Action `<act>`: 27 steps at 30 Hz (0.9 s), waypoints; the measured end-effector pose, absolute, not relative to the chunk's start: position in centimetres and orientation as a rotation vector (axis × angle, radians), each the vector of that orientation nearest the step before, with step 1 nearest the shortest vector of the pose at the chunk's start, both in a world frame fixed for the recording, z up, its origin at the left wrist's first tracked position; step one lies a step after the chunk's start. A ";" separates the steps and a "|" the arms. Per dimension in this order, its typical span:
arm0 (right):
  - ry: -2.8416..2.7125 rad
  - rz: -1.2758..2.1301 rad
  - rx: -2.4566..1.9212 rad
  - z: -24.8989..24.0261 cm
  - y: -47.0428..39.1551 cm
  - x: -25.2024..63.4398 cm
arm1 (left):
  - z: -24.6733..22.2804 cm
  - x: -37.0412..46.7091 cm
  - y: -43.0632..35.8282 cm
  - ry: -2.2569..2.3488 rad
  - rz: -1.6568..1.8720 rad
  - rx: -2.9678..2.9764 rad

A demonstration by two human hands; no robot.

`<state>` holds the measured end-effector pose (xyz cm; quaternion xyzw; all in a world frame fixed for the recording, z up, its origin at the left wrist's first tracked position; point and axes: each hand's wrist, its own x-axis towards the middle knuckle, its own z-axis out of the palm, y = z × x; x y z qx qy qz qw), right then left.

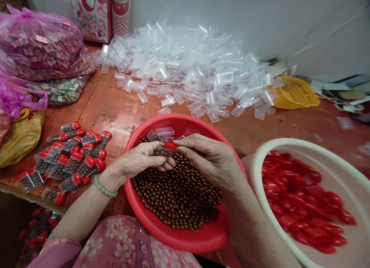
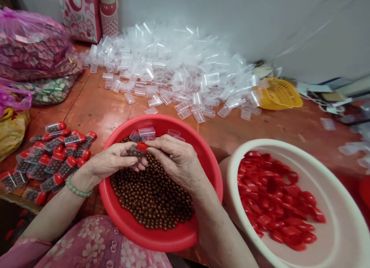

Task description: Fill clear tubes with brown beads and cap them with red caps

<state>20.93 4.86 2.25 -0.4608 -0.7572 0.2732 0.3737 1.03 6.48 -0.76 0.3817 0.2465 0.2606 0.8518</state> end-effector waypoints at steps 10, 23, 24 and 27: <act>-2.034 0.644 -1.216 3.3 4.5 23.1 | -0.6 1.2 6.5 0.558 0.555 0.831; -2.031 0.689 -1.210 3.2 5.1 21.4 | -0.3 1.2 6.5 0.587 0.554 0.821; -2.031 0.687 -1.214 3.3 5.0 21.7 | -0.4 1.2 6.5 0.583 0.559 0.821; -2.005 0.663 -1.225 3.5 4.6 22.5 | -0.5 1.2 6.5 0.560 0.583 0.797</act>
